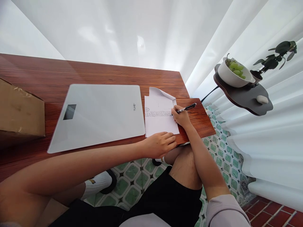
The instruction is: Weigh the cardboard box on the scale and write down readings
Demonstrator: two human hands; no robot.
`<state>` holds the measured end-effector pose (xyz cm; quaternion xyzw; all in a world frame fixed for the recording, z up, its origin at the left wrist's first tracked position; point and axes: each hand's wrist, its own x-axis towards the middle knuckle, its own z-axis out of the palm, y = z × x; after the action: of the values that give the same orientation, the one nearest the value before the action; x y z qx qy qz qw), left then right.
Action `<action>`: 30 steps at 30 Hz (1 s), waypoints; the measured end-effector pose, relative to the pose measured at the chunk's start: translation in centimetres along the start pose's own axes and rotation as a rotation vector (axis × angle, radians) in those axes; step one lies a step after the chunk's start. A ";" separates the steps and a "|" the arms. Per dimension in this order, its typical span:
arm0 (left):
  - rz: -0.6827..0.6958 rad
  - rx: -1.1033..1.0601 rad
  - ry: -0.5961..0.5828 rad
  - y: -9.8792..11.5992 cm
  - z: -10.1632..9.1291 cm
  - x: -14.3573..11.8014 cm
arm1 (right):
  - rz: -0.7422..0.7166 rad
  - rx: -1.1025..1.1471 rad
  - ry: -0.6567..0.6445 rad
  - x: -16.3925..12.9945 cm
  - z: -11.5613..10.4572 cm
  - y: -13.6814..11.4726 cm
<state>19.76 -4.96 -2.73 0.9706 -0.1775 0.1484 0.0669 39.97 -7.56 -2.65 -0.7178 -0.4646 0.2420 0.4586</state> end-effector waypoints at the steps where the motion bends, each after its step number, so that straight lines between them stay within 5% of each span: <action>1: 0.001 0.003 0.001 0.0 0.0 0.0 | -0.001 0.000 0.002 0.0 0.0 0.0; 17: -0.003 0.016 -0.018 0.0 0.1 0.1 | 0.008 0.023 0.046 0.2 -0.1 0.5; 30: 0.004 0.025 0.017 0.1 -0.1 0.1 | -0.152 -0.134 0.304 0.8 -1.0 0.4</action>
<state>19.84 -5.03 -2.56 0.9697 -0.1770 0.1589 0.0562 41.27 -7.29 -2.51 -0.7378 -0.4580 0.0638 0.4918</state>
